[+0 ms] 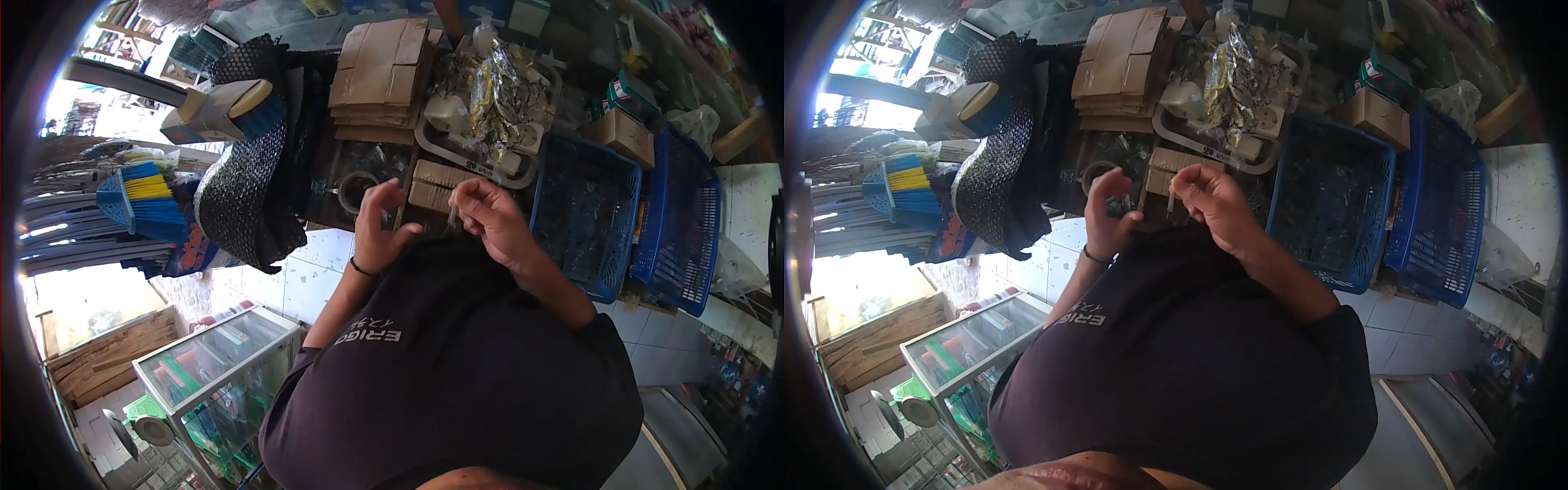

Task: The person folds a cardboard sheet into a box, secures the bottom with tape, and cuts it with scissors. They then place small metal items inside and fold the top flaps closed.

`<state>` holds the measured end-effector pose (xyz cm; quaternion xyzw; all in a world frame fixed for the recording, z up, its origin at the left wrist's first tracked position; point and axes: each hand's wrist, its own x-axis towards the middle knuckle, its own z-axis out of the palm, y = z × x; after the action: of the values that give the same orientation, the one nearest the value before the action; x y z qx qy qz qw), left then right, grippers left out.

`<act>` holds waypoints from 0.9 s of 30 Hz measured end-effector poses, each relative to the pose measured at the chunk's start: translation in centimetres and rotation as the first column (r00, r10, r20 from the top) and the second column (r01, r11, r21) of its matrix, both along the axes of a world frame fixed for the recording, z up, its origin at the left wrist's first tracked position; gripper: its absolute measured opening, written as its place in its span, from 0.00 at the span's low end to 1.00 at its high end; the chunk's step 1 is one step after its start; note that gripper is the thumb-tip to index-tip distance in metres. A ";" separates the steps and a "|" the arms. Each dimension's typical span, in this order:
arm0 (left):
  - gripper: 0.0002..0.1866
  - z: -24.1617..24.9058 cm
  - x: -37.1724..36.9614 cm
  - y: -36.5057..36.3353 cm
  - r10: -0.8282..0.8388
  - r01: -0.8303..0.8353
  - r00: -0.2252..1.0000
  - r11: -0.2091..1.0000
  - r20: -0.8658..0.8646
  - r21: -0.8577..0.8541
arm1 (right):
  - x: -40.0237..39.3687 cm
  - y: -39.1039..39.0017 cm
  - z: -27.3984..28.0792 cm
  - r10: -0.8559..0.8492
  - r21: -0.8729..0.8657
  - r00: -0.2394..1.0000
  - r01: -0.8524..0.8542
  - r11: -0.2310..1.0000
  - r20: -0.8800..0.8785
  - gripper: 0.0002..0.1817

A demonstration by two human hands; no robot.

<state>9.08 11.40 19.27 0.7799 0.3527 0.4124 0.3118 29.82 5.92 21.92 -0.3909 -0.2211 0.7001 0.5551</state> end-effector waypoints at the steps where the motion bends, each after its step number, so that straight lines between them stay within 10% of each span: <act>1: 0.32 0.3 0.1 -0.2 -0.007 0.006 1.000 0.999 -0.026 -0.048 | 0.3 0.0 -0.1 -0.005 0.017 1.000 0.005 1.000 0.019 0.08; 4: 0.18 0.7 0.5 -0.5 -0.016 0.009 0.999 0.988 -0.044 -0.152 | 0.7 -0.2 -0.7 -0.023 0.054 0.993 0.017 0.998 0.120 0.08; 18: 0.16 1.5 4.9 -1.3 -0.051 0.031 0.988 0.990 -0.145 -0.136 | 1.1 -2.8 -0.8 -0.040 0.189 0.795 -0.094 0.977 0.605 0.19; 27: 0.06 0.9 5.1 -1.5 -0.072 0.042 0.988 0.979 -0.140 -0.202 | 1.6 -2.8 -0.9 0.066 0.119 0.830 -0.157 0.981 0.553 0.19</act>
<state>14.21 9.86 20.12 0.7830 0.3913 0.3078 0.3730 31.46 3.10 21.02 -0.5154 -0.4478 0.5706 0.4564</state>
